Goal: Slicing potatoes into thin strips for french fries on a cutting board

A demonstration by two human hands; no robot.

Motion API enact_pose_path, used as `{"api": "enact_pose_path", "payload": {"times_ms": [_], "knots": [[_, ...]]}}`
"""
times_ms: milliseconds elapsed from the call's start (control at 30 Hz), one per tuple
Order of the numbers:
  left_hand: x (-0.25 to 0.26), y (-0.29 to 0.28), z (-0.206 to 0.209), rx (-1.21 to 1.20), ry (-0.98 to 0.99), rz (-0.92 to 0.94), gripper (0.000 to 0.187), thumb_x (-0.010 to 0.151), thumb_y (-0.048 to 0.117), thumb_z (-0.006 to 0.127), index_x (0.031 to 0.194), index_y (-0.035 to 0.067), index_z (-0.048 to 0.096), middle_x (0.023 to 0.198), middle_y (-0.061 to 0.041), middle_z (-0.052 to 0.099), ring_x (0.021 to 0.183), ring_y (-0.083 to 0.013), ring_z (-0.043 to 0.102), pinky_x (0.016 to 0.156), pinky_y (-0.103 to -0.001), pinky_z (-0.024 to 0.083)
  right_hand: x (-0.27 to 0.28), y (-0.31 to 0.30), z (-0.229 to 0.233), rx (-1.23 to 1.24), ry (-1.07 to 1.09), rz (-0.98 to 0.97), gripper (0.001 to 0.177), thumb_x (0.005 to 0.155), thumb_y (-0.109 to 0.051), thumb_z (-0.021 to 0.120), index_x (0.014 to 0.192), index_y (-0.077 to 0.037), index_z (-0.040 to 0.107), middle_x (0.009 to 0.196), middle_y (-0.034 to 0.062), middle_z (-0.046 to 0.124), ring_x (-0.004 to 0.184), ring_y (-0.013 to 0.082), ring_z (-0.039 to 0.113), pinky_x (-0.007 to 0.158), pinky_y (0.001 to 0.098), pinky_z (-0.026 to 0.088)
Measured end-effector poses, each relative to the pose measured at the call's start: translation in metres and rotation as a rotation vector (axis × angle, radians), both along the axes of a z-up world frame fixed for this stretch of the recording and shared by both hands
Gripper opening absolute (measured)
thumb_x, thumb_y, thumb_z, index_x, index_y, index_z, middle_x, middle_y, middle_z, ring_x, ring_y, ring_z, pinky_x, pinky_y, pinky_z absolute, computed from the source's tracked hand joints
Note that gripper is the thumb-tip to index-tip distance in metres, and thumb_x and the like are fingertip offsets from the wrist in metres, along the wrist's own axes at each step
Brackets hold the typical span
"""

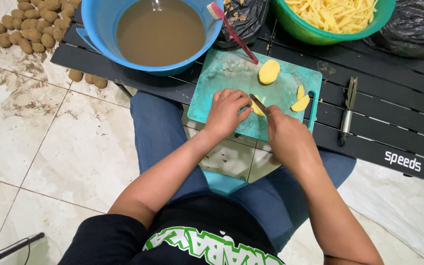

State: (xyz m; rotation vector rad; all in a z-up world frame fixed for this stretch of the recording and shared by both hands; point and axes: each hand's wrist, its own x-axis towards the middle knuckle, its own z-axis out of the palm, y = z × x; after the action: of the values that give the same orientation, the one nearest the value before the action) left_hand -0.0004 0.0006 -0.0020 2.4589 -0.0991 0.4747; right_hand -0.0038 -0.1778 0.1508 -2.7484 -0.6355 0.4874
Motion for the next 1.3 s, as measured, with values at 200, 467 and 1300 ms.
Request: {"api": "enact_pose_path", "payload": {"times_ms": [200, 467, 1300], "knots": [[-0.001, -0.002, 0.002, -0.007, -0.005, 0.007, 0.007, 0.094, 0.032, 0.068, 0.098, 0.026, 0.066, 0.106, 0.008, 0.064, 0.110, -0.0177, 0.054, 0.103, -0.042, 0.036, -0.021, -0.003, 0.018, -0.042, 0.048, -0.027, 0.038, 0.106, -0.019, 0.037, 0.139, -0.010, 0.054, 0.100, 0.0271, 0.073, 0.089, 0.0544, 0.071, 0.074, 0.0674, 0.056], [0.001, -0.001, -0.002, -0.016, -0.019, 0.005, 0.007, 0.092, 0.031, 0.071, 0.097, 0.027, 0.067, 0.105, 0.009, 0.064, 0.109, -0.0178, 0.055, 0.103, -0.043, 0.036, -0.030, -0.024, 0.008, -0.047, 0.104, -0.071, 0.042, 0.107, -0.025, 0.036, 0.143, -0.012, 0.053, 0.112, 0.0233, 0.073, 0.094, 0.0495, 0.073, 0.076, 0.0654, 0.059], [-0.005, -0.005, 0.016, 0.013, -0.060, 0.024, 0.023, 0.088, 0.025, 0.072, 0.109, 0.017, 0.073, 0.113, 0.002, 0.061, 0.108, -0.0205, 0.053, 0.100, -0.039, 0.034, 0.102, -0.101, -0.081, 0.799, 0.889, -0.230, 0.035, 0.100, -0.010, 0.057, 0.133, 0.000, 0.062, 0.079, 0.0100, 0.064, 0.038, 0.0046, 0.029, 0.029, 0.0201, 0.017]]}}
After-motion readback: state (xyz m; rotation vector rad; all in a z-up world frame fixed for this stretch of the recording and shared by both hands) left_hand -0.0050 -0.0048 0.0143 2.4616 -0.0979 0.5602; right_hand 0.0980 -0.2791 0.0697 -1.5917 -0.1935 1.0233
